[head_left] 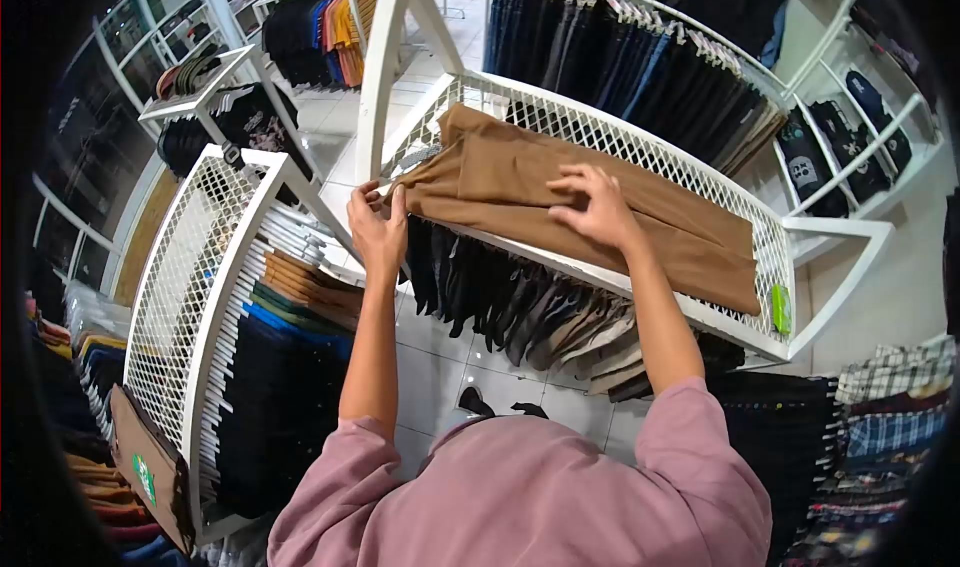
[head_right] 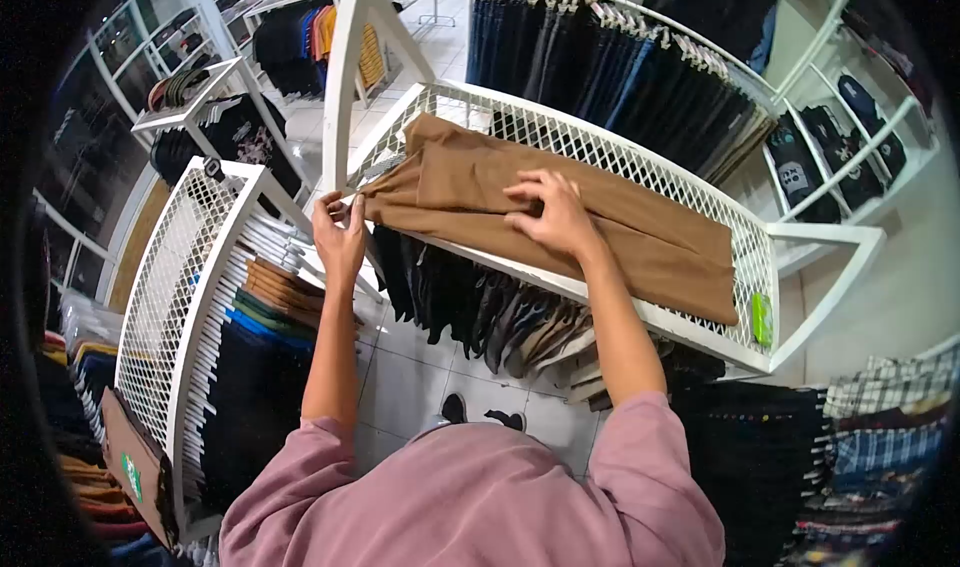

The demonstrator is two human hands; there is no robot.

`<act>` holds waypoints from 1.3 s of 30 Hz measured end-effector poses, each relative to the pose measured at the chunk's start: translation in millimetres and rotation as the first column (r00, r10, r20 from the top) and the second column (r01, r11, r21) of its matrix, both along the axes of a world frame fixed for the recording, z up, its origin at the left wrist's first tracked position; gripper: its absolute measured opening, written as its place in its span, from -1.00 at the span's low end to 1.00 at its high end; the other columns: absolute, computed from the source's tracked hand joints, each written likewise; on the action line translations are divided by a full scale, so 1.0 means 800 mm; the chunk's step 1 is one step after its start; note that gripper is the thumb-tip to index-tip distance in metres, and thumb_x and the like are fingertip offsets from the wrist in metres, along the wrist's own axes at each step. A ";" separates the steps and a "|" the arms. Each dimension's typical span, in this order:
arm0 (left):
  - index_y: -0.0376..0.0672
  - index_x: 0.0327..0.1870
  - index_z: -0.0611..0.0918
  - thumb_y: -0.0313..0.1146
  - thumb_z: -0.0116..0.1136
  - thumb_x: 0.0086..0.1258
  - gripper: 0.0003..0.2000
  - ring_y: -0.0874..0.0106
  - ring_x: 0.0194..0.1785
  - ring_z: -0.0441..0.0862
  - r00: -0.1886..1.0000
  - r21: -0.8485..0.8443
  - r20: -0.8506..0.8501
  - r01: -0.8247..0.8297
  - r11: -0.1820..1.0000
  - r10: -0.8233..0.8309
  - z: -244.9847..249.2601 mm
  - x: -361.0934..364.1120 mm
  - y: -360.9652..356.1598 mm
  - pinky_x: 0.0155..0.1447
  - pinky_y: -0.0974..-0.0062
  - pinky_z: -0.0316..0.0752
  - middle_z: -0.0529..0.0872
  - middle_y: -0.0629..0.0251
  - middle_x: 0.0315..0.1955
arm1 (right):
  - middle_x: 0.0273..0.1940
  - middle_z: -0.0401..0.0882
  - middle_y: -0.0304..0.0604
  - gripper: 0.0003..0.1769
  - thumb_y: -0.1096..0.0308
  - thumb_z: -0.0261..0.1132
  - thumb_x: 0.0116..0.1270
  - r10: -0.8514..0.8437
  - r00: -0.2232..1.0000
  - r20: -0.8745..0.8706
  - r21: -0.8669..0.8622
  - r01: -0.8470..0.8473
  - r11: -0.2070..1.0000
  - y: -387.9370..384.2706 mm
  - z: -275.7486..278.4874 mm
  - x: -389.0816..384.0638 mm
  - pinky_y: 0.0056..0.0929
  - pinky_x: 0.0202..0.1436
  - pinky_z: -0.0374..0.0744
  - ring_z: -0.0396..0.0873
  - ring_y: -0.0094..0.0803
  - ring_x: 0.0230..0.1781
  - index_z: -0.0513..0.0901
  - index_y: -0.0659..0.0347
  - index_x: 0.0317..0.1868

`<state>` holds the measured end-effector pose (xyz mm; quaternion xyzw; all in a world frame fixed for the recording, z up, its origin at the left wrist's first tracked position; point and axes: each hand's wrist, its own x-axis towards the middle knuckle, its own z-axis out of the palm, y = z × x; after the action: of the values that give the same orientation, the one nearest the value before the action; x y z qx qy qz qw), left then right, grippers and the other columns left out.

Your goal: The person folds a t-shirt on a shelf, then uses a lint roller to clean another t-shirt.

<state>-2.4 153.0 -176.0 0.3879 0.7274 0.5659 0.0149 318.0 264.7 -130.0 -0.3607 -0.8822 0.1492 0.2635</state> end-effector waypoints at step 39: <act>-0.21 -0.36 0.56 -0.36 0.26 0.31 -0.86 0.19 -0.50 0.71 0.567 0.139 0.052 0.811 0.568 -0.822 0.061 0.558 0.029 -0.34 0.26 0.60 0.71 0.10 -0.53 | -0.28 0.74 -0.23 -0.72 0.29 0.31 0.37 -0.509 0.845 -0.164 -0.491 0.378 0.785 0.149 -0.007 0.472 -0.40 -0.22 0.63 0.68 -0.44 -0.23 0.65 0.18 0.03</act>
<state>443.8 176.1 -127.3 0.6482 0.4346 0.5510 0.2955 695.4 383.8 -135.4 -0.5842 -0.6657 0.3285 0.3282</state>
